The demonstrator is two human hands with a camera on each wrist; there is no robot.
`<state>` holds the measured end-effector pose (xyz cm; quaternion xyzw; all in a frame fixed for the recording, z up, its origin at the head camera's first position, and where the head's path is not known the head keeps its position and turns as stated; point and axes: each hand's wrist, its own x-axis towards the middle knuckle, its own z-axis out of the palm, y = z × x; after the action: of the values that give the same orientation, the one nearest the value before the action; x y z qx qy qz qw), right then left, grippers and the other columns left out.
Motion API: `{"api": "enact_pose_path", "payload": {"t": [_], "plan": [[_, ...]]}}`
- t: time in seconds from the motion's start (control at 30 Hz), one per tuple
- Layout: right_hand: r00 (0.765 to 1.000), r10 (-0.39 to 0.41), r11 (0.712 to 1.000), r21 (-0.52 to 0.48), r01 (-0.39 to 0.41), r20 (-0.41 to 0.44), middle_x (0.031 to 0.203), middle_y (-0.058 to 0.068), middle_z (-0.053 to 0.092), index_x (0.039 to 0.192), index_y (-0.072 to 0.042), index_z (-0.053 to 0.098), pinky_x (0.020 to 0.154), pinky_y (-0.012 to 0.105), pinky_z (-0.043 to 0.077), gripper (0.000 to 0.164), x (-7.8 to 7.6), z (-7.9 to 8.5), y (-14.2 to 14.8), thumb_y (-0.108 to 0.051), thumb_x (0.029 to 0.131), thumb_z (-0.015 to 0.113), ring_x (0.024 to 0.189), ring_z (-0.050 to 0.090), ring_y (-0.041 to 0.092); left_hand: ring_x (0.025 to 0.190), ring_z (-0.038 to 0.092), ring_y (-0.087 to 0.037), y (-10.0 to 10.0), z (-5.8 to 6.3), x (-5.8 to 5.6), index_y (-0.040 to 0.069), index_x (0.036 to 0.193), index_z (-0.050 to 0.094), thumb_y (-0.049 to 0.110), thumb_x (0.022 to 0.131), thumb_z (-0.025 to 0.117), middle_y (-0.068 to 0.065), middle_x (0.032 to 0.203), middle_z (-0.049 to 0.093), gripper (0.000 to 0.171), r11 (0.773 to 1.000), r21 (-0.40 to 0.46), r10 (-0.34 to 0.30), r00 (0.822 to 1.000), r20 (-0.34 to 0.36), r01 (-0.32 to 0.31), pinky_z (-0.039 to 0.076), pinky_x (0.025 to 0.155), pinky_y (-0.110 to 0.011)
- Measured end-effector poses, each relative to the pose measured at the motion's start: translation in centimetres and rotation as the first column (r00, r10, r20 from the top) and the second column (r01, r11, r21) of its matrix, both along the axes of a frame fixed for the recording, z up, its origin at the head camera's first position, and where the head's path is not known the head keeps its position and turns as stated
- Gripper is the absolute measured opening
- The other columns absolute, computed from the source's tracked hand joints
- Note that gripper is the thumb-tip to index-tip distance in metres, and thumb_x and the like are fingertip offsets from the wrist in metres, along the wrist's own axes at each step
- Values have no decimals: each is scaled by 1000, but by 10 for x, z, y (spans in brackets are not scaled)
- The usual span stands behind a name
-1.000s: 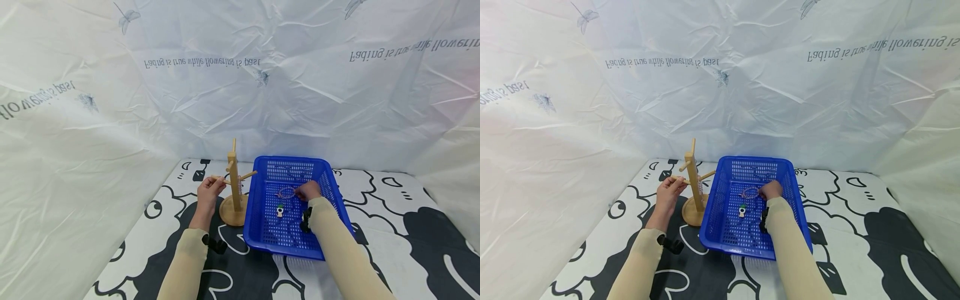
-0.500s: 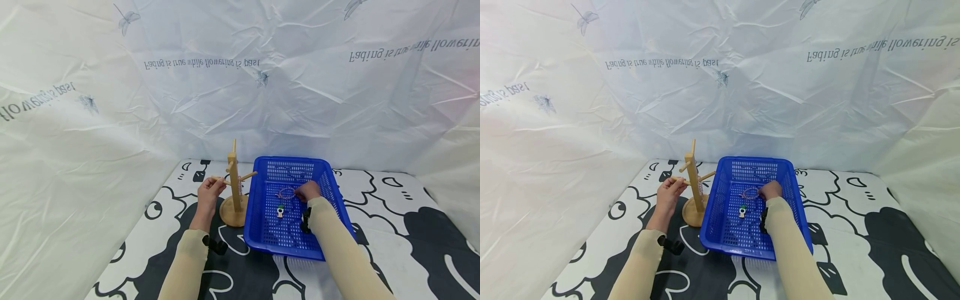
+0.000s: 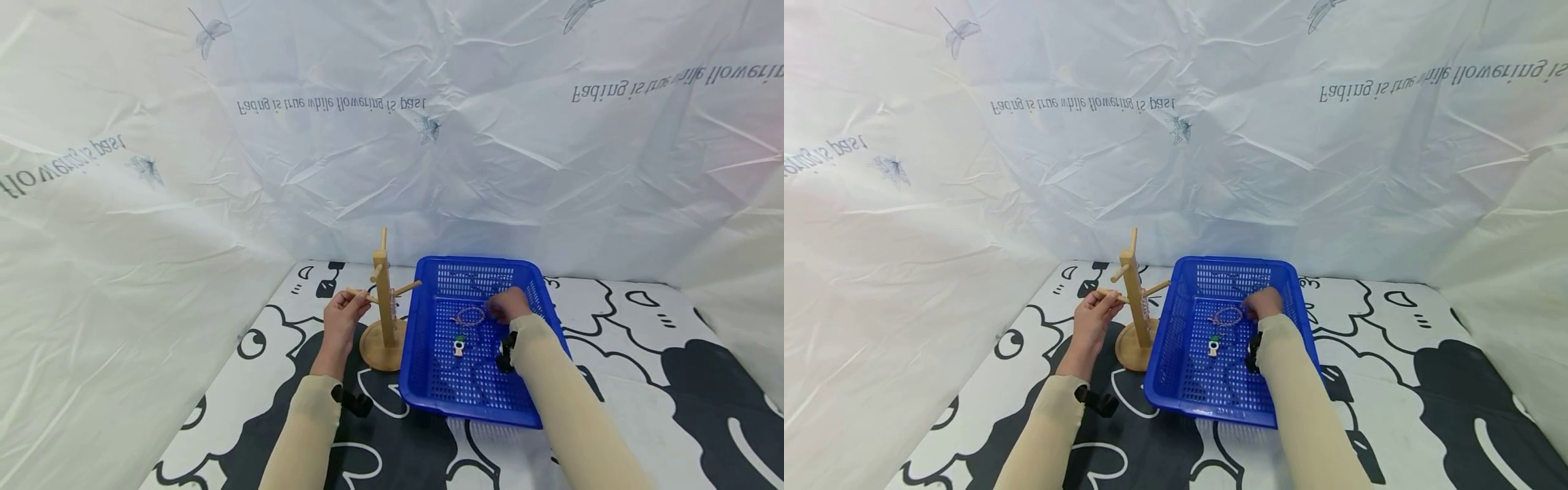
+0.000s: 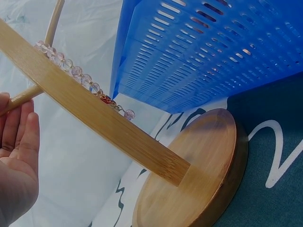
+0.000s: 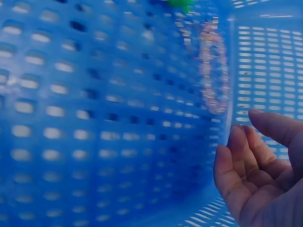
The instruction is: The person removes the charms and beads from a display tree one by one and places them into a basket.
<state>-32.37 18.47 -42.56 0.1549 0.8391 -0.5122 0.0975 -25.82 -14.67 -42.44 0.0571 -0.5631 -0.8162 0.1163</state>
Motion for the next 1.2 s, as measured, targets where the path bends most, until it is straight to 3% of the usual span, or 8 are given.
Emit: {"api": "enact_pose_path", "payload": {"t": [0.27,0.5,0.63,0.7,0.8,0.97,1.1,1.2], "plan": [[994,103,992,82,-99,-45,71,2,62,96,4,66,72,38,58,19,0,29,2,-13,98,60,68,60,17,76,71,-2,-1,0,-2,16,85,65,4,98,66,9,80,70,17,1000,-2,1,1000,11,-1,62,76,-15],[992,124,985,120,-120,-29,57,-5,51,69,-11,59,64,31,51,33,-11,37,1,-17,101,59,54,48,10,76,70,-2,-2,-1,-1,14,87,64,5,98,67,9,79,69,15,1000,-15,0,1000,10,1,62,75,-14],[987,151,980,140,-143,-53,60,-6,55,67,-13,59,70,35,55,36,-10,46,-3,-21,102,59,61,53,11,76,70,-1,-1,-1,-1,14,88,64,5,98,66,9,80,69,14,1000,-21,-4,1000,10,4,62,76,-14],[983,167,979,133,-156,-77,69,-4,60,71,-12,62,73,36,56,34,-5,52,-6,-24,103,58,68,56,13,77,70,-2,-1,-1,-1,15,88,65,5,99,66,9,81,69,14,1000,-23,-5,1000,10,5,62,76,-14],[970,213,971,133,-197,-114,93,5,69,93,-5,72,74,32,56,29,2,61,-10,-28,104,58,82,62,16,77,70,-2,-2,-1,-1,15,88,65,5,99,65,9,81,69,15,1000,-22,-3,1000,11,3,62,76,-14],[942,301,950,131,-283,-147,134,25,63,131,4,64,83,33,58,44,12,72,-18,-31,106,54,115,64,34,77,71,-2,-2,-1,-2,14,89,65,6,98,66,9,81,69,13,1000,-22,-2,1000,18,2,62,77,-15],[921,355,933,122,-339,-159,140,28,58,138,5,58,97,43,59,49,17,77,-24,-32,107,52,128,57,41,78,71,-2,-2,-1,-3,7,96,66,8,98,68,8,81,70,3,1000,-22,-5,1000,26,6,62,78,-15],[909,378,925,89,-368,-173,142,28,56,139,5,56,107,51,55,50,21,79,-28,-33,108,50,131,55,42,78,71,-2,-2,-1,-3,4,100,66,9,98,68,8,82,70,7,1000,-22,-6,999,32,6,62,78,-15]]}}
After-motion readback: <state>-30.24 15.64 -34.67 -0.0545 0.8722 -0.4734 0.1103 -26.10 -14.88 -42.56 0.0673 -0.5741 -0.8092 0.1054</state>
